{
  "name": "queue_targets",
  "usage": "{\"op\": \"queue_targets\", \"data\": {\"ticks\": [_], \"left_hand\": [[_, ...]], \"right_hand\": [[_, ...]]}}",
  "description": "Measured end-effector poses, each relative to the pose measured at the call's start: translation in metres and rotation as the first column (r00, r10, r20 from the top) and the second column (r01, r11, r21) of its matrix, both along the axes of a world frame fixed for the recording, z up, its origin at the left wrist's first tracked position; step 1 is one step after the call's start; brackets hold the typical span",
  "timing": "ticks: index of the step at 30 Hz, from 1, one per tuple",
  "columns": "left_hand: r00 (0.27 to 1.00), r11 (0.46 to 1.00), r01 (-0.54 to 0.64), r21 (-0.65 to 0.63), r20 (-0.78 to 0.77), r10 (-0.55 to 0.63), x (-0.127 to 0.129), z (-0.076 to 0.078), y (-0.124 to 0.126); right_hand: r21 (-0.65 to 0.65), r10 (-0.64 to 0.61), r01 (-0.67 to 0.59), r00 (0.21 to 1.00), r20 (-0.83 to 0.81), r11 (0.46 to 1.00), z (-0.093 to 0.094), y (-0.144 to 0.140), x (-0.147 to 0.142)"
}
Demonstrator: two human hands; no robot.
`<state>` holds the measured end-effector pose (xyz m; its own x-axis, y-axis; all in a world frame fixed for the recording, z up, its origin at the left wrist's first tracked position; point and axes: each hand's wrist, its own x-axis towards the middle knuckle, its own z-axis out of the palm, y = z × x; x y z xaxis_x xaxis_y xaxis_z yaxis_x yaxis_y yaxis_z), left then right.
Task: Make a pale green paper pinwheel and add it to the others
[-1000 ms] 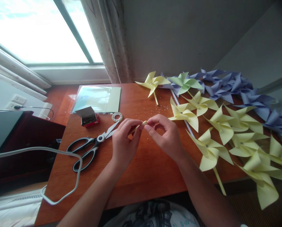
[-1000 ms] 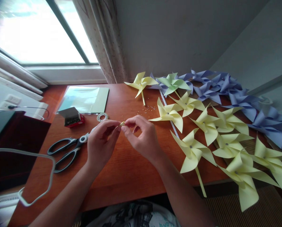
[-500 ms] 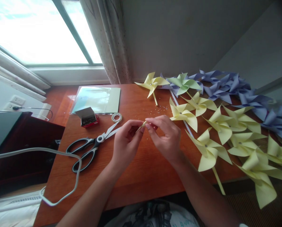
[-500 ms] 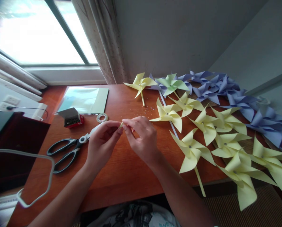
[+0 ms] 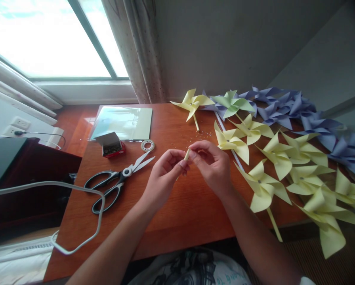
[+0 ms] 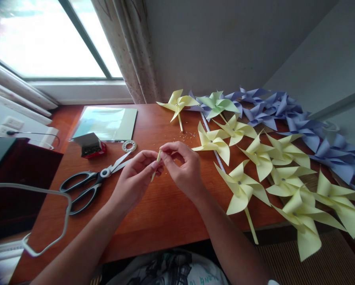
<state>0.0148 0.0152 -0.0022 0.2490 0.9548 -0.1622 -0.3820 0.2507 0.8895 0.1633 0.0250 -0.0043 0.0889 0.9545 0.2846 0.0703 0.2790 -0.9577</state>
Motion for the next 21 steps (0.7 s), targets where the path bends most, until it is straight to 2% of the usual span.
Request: {"op": "queue_targets", "data": {"ticks": [5, 8, 15, 21], "left_hand": [[0.973, 0.982, 0.18, -0.06, -0.136, -0.187, 0.0, 0.004, 0.0], [0.961, 0.969, 0.227, -0.1, -0.14, -0.239, 0.001, 0.004, 0.0], [0.98, 0.983, 0.16, -0.089, -0.104, -0.169, 0.001, 0.0, 0.002], [0.992, 0.988, 0.124, -0.096, -0.015, -0.126, 0.001, 0.0, 0.002]], "right_hand": [[0.031, -0.152, 0.156, 0.982, -0.111, 0.987, -0.002, 0.006, 0.007], [0.055, -0.17, 0.18, 0.974, -0.152, 0.982, -0.003, 0.008, 0.01], [0.036, -0.125, 0.135, 0.969, -0.214, 0.99, -0.002, 0.012, 0.014], [-0.054, -0.062, 0.047, 0.94, -0.336, 0.997, -0.002, 0.014, 0.015]]}}
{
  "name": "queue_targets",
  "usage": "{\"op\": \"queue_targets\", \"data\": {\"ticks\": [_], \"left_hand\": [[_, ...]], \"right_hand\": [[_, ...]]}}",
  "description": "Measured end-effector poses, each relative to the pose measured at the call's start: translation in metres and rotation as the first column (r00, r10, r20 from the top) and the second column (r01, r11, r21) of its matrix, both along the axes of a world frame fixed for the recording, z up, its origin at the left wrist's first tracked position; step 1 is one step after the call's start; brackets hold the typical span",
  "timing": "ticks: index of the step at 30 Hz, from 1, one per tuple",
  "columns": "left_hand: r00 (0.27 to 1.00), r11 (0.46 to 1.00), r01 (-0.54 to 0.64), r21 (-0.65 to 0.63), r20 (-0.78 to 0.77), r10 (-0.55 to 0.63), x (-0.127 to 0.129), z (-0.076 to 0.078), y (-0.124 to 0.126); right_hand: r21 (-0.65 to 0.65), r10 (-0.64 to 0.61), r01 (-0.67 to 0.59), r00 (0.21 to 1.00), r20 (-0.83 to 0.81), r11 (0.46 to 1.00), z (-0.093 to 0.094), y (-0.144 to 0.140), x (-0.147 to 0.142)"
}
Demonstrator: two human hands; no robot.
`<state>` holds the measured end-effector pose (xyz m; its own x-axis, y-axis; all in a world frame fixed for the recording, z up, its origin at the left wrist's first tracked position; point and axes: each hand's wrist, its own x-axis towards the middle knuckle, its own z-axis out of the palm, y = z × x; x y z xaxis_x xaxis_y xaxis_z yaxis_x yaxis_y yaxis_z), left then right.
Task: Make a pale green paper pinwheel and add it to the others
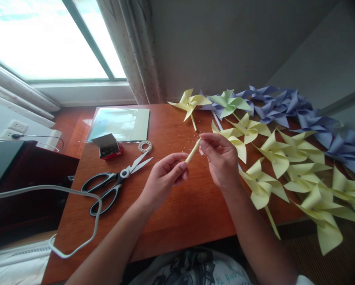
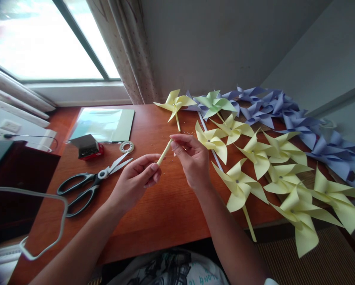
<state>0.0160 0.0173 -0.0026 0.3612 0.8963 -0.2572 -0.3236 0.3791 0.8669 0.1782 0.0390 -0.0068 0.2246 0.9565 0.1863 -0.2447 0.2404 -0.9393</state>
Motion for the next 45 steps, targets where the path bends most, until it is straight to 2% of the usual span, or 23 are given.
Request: {"op": "queue_targets", "data": {"ticks": [9, 13, 16, 19, 22, 26, 28, 31, 33, 35, 45], "left_hand": [[0.996, 0.996, 0.086, 0.028, 0.001, -0.086, -0.002, 0.001, -0.002], [0.986, 0.982, 0.167, 0.085, -0.026, -0.165, -0.005, 0.003, -0.003], [0.986, 0.975, 0.156, 0.156, -0.085, -0.144, -0.005, 0.005, -0.003], [0.987, 0.96, 0.088, 0.264, -0.154, -0.048, -0.004, 0.004, -0.001], [0.981, 0.933, 0.004, 0.36, -0.181, 0.065, -0.004, 0.0, -0.001], [0.977, 0.895, -0.023, 0.445, -0.18, 0.115, -0.007, -0.003, -0.002], [0.975, 0.857, -0.01, 0.515, -0.187, 0.124, -0.008, -0.003, -0.002], [0.966, 0.768, -0.002, 0.64, -0.197, 0.167, -0.01, 0.001, -0.002], [0.962, 0.714, -0.003, 0.701, -0.194, 0.194, -0.01, 0.005, -0.002], [0.959, 0.678, 0.004, 0.735, -0.195, 0.205, -0.01, 0.008, -0.002], [0.954, 0.644, 0.032, 0.765, -0.216, 0.209, -0.013, 0.007, -0.005]], "right_hand": [[0.015, 0.011, -0.012, 0.998, 0.056, 1.0, -0.001, 0.0, 0.0], [0.052, 0.022, -0.031, 0.985, 0.169, 0.998, 0.003, -0.003, 0.0], [0.085, 0.059, -0.089, 0.951, 0.302, 0.992, 0.007, -0.007, -0.001], [0.137, 0.068, -0.145, 0.888, 0.454, 0.98, 0.009, -0.012, -0.004], [0.198, 0.015, -0.147, 0.837, 0.547, 0.969, 0.007, -0.017, -0.008], [0.3, -0.076, -0.1, 0.849, 0.524, 0.949, 0.006, -0.022, -0.011], [0.398, -0.16, -0.084, 0.826, 0.541, 0.914, 0.008, -0.023, -0.011], [0.544, -0.277, -0.091, 0.785, 0.555, 0.834, 0.011, -0.025, -0.012], [0.613, -0.339, -0.087, 0.768, 0.543, 0.785, 0.014, -0.026, -0.012], [0.645, -0.379, -0.073, 0.756, 0.533, 0.761, 0.015, -0.027, -0.012], [0.667, -0.373, -0.115, 0.753, 0.542, 0.736, 0.016, -0.032, -0.011]]}}
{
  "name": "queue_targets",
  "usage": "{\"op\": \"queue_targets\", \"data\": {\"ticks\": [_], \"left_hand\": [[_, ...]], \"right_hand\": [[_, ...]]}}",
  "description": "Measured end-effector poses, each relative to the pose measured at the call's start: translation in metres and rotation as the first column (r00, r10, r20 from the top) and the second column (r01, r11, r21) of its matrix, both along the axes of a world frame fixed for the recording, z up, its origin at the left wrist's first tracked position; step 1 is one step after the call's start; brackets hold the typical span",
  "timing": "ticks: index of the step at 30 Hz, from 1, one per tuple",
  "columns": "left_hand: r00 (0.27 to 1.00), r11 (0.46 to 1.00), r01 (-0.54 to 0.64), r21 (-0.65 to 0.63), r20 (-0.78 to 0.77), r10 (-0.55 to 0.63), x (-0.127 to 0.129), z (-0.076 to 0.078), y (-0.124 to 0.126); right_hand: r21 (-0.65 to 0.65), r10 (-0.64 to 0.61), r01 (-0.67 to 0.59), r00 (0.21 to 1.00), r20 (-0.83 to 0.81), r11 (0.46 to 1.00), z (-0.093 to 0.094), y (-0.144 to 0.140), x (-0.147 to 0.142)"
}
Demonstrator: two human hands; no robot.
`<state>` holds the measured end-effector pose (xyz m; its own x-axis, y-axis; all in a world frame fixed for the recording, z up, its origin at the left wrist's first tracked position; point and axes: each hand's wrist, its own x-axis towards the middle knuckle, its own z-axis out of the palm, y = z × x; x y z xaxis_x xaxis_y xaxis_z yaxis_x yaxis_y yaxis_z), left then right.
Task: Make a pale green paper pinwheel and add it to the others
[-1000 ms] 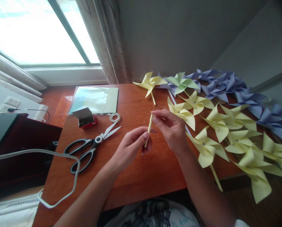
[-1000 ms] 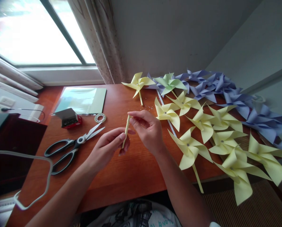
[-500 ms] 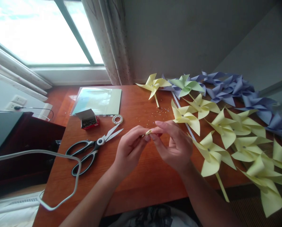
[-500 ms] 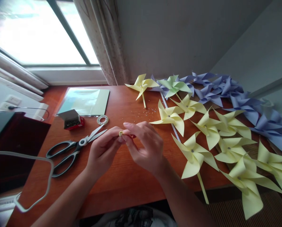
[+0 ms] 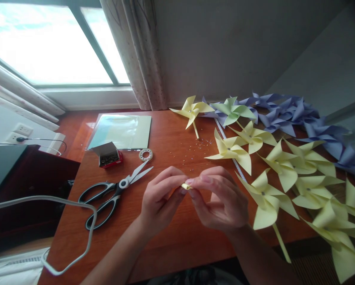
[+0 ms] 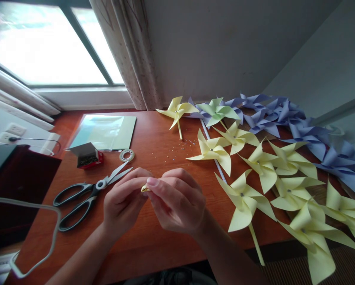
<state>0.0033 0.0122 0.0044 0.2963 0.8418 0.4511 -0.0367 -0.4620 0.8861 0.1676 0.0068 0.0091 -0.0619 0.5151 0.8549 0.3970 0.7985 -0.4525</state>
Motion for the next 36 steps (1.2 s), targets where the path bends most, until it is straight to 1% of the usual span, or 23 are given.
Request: {"op": "queue_targets", "data": {"ticks": [3, 7, 11, 16, 21, 25, 28, 31, 33, 36], "left_hand": [[1.0, 1.0, -0.009, 0.021, -0.006, 0.009, 0.0, -0.001, 0.001], [0.999, 0.998, -0.025, 0.057, -0.023, 0.026, 0.0, 0.0, 0.001], [1.0, 0.997, -0.025, 0.067, -0.015, 0.026, 0.0, 0.001, 0.001], [0.996, 0.996, -0.086, 0.031, 0.0, 0.086, 0.001, 0.004, 0.0], [0.991, 0.991, -0.134, -0.014, -0.002, 0.134, 0.004, 0.007, 0.0], [0.988, 0.983, -0.152, -0.099, -0.035, 0.149, 0.005, 0.003, -0.001], [0.989, 0.96, -0.146, -0.238, -0.052, 0.138, 0.005, -0.003, -0.001], [0.992, 0.914, -0.126, -0.386, -0.035, 0.122, 0.007, -0.008, -0.002], [0.992, 0.883, -0.121, -0.454, -0.019, 0.126, 0.008, -0.008, -0.002], [0.995, 0.844, -0.075, -0.532, 0.016, 0.098, 0.01, -0.005, -0.001]], "right_hand": [[0.011, 0.013, -0.013, 1.0, 0.005, 1.0, 0.004, 0.001, -0.001], [0.028, -0.017, 0.016, 1.0, 0.019, 0.999, 0.008, 0.003, -0.002], [0.052, -0.024, 0.023, 1.0, 0.013, 0.998, 0.008, 0.003, -0.002], [0.029, -0.048, 0.047, 0.999, 0.021, 0.998, 0.007, 0.003, -0.003], [-0.007, 0.003, -0.003, 1.0, -0.005, 1.0, 0.003, 0.003, -0.005], [-0.113, 0.01, -0.009, 1.0, 0.016, 0.994, 0.002, 0.005, -0.005], [-0.224, -0.026, 0.025, 1.0, -0.001, 0.974, 0.002, 0.007, -0.005], [-0.317, -0.06, 0.055, 0.998, -0.004, 0.947, -0.001, 0.009, -0.005], [-0.4, -0.048, 0.03, 0.998, -0.034, 0.916, -0.003, 0.01, -0.006], [-0.555, -0.027, -0.091, 0.979, -0.201, 0.827, -0.006, 0.011, -0.006]]}}
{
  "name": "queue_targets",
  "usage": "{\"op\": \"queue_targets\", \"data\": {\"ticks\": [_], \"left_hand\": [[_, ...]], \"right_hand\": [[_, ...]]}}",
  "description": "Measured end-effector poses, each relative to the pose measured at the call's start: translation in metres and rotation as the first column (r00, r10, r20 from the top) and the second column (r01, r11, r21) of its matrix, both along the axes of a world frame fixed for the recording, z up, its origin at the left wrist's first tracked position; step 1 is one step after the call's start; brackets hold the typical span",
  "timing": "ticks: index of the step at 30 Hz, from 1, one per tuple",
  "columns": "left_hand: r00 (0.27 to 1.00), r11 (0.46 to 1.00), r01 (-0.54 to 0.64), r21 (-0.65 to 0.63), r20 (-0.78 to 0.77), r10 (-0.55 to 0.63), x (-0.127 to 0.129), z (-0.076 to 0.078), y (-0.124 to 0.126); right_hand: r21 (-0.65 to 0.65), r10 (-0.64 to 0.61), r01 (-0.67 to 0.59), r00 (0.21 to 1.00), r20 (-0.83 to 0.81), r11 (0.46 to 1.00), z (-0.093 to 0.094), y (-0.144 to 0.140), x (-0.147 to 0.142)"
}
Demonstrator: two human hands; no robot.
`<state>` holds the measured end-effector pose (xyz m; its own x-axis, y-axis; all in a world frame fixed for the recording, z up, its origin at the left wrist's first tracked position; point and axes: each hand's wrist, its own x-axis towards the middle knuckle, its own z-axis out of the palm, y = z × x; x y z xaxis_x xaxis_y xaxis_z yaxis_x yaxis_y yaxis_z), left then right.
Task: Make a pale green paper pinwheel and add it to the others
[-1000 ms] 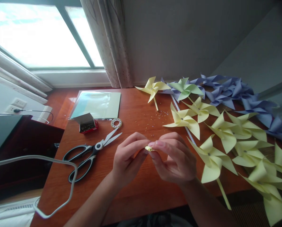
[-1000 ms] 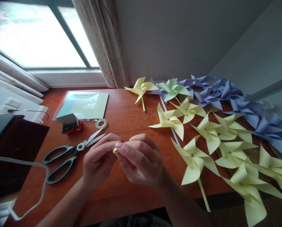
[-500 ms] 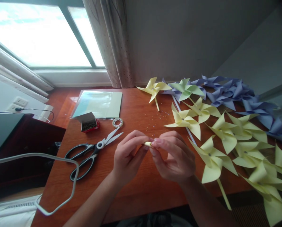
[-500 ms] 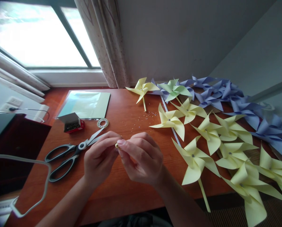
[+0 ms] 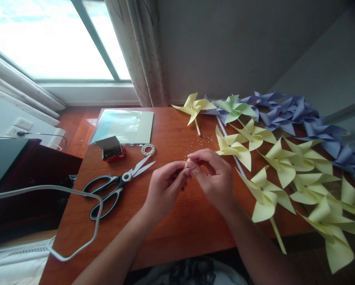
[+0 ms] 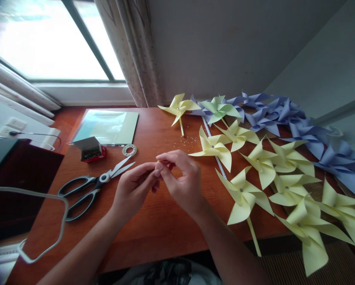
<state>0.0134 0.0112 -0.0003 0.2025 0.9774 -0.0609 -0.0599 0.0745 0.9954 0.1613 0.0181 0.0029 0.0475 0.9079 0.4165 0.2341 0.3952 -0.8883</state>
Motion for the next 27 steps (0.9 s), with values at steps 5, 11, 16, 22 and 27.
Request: {"op": "queue_targets", "data": {"ticks": [5, 11, 16, 22, 27], "left_hand": [[0.991, 0.986, 0.123, -0.116, 0.062, -0.116, 0.001, 0.004, 0.003], [0.982, 0.967, 0.182, -0.18, 0.075, -0.171, -0.001, 0.0, 0.005], [0.981, 0.963, 0.166, -0.212, 0.136, -0.14, 0.0, 0.001, 0.006], [0.992, 0.987, 0.113, -0.112, 0.071, -0.106, 0.003, -0.005, 0.004], [0.996, 0.996, 0.086, -0.015, -0.002, -0.086, 0.004, -0.009, 0.002]], "right_hand": [[-0.1, -0.124, 0.103, 0.964, -0.236, 0.99, -0.005, 0.008, 0.006], [-0.099, -0.259, 0.24, 0.915, -0.309, 0.966, -0.011, 0.017, 0.013], [-0.144, -0.232, 0.19, 0.896, -0.378, 0.971, -0.012, 0.019, 0.012], [-0.178, -0.229, 0.17, 0.889, -0.397, 0.969, -0.012, 0.02, 0.01], [-0.17, -0.191, 0.129, 0.88, -0.434, 0.977, -0.013, 0.02, 0.009]]}}
